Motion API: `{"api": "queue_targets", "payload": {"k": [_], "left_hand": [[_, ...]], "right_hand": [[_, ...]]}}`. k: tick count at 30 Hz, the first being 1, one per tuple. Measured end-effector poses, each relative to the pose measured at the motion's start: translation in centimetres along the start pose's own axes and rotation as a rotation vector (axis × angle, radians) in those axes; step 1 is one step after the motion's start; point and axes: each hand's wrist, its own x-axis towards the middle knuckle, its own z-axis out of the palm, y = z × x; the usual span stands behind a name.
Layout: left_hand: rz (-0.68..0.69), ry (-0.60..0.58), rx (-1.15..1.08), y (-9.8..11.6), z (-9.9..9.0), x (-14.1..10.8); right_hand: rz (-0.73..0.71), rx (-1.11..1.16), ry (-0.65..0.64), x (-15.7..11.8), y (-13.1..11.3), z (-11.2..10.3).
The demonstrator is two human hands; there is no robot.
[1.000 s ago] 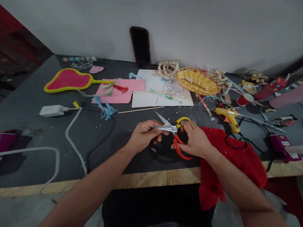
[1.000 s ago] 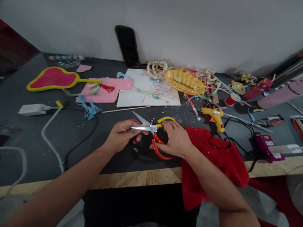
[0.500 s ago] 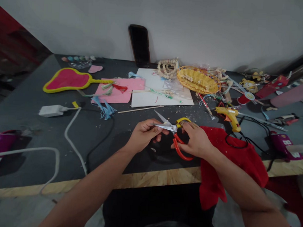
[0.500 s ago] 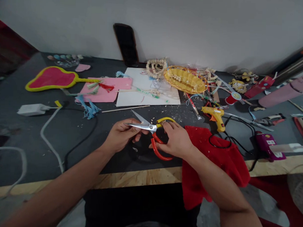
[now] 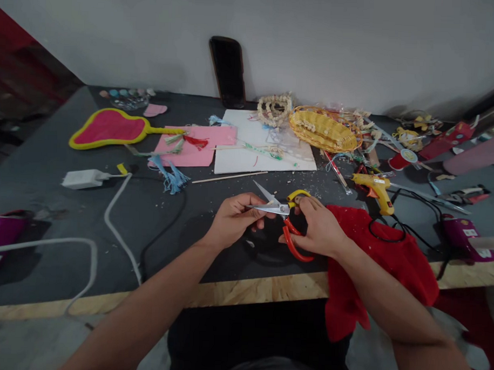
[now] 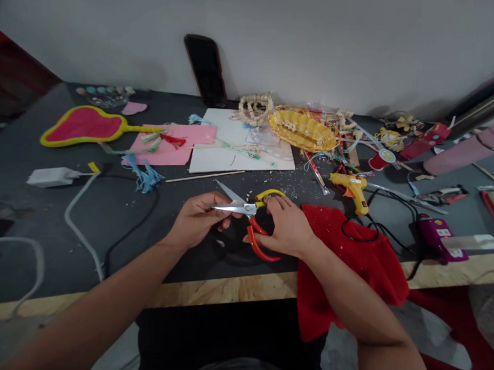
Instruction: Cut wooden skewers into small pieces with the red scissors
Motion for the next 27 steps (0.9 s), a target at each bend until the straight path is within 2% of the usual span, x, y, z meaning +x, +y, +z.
{"api": "queue_targets", "payload": {"k": [15, 21, 27], "left_hand": [[0.001, 0.024, -0.032, 0.13, 0.13, -0.14], [-0.013, -0.042, 0.02, 0.13, -0.07, -0.13], [-0.008, -0.031, 0.023, 0.04, -0.16, 0.02]], "right_hand": [[0.04, 0.0, 0.013, -0.23, -0.04, 0.04], [-0.007, -0.014, 0.007, -0.07, 0.18, 0.11], [-0.003, 0.002, -0.019, -0.01, 0.08, -0.06]]}}
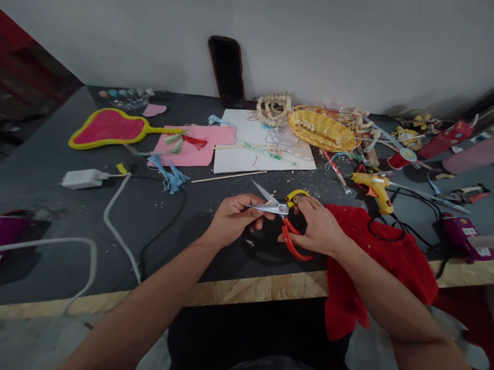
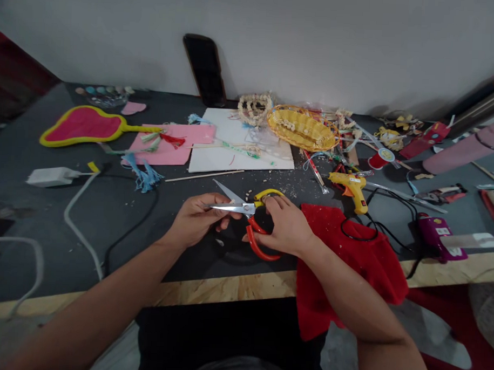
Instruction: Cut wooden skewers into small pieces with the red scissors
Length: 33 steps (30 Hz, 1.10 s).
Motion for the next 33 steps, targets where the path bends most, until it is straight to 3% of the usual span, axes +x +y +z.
{"api": "queue_targets", "payload": {"k": [10, 23, 33], "left_hand": [[0.083, 0.024, -0.091, -0.5, 0.12, 0.08], [-0.005, -0.019, 0.015, -0.28, -0.27, -0.07], [0.054, 0.041, -0.048, -0.47, 0.07, 0.11]], "right_hand": [[0.067, 0.023, 0.03, -0.26, -0.44, -0.06], [-0.006, 0.014, -0.016, 0.04, -0.07, 0.09], [0.047, -0.004, 0.017, -0.2, -0.28, 0.24]]}}
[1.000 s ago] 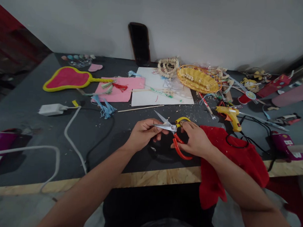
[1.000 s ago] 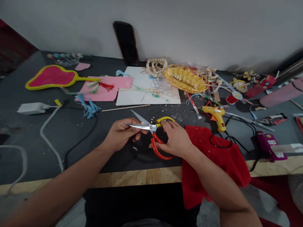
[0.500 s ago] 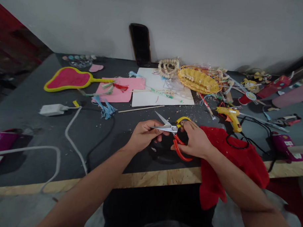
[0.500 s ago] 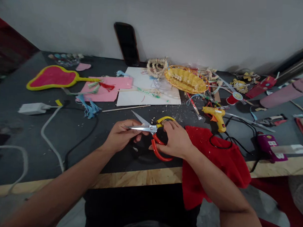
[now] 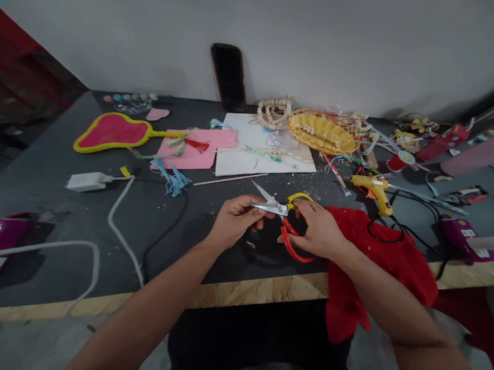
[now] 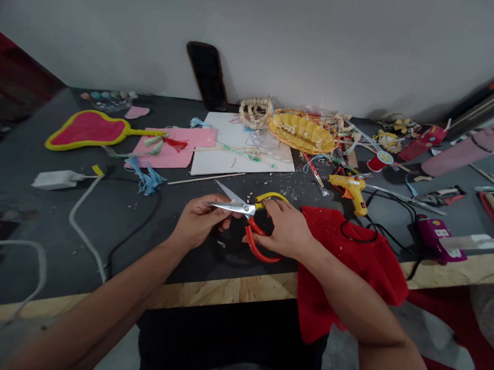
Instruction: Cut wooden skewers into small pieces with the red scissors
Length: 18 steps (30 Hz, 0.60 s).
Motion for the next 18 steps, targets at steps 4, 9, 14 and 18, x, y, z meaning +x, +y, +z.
{"api": "queue_targets", "payload": {"k": [4, 9, 14, 18], "left_hand": [[-0.008, 0.032, -0.002, -0.08, 0.1, 0.12], [-0.07, -0.017, -0.002, 0.26, -0.01, 0.02], [-0.107, -0.06, 0.009, 0.44, -0.08, -0.08], [-0.11, -0.052, 0.001, 0.16, -0.15, -0.06]], "right_hand": [[-0.01, -0.02, 0.023, 0.03, 0.12, 0.2], [-0.04, -0.04, -0.008, 0.12, 0.24, 0.12], [-0.062, -0.023, -0.036, 0.27, 0.18, 0.09], [-0.036, -0.021, -0.043, 0.18, 0.02, -0.04]]}}
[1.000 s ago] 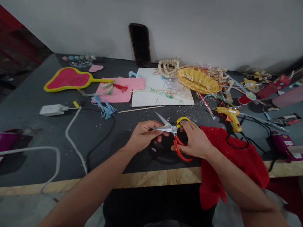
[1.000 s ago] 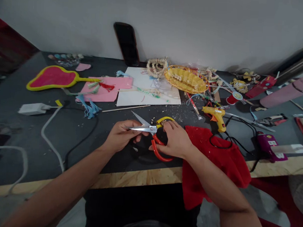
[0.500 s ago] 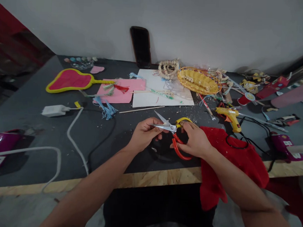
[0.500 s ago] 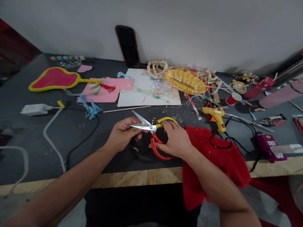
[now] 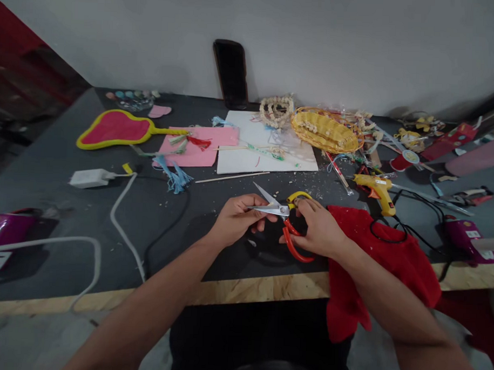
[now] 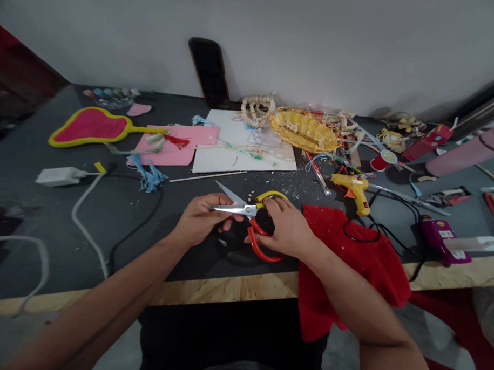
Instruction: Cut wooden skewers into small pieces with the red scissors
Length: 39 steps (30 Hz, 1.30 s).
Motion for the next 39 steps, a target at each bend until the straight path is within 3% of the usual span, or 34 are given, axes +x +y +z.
{"api": "queue_targets", "payload": {"k": [5, 16, 23, 31, 34, 39], "left_hand": [[0.026, -0.006, 0.012, 0.0, -0.1, 0.0], [-0.043, -0.039, 0.089, 0.4, 0.2, -0.3], [-0.007, -0.037, 0.059, 0.1, -0.1, -0.2], [0.075, -0.022, 0.046, -0.3, 0.1, 0.1], [0.144, 0.07, 0.02, -0.4, 0.1, 0.4], [0.264, 0.35, 0.098, 0.7, -0.7, 0.6]], "right_hand": [[0.034, -0.019, 0.013, -0.3, -0.2, -0.2], [-0.039, -0.01, 0.006, 0.1, 0.0, -0.1], [0.022, -0.016, 0.004, -0.2, -0.1, 0.0], [-0.019, -0.01, 0.116, 0.0, 0.5, 0.3], [0.003, 0.041, 0.203, 0.0, 0.9, 0.3], [0.055, 0.153, 0.326, 0.0, 1.9, 0.3]]}}
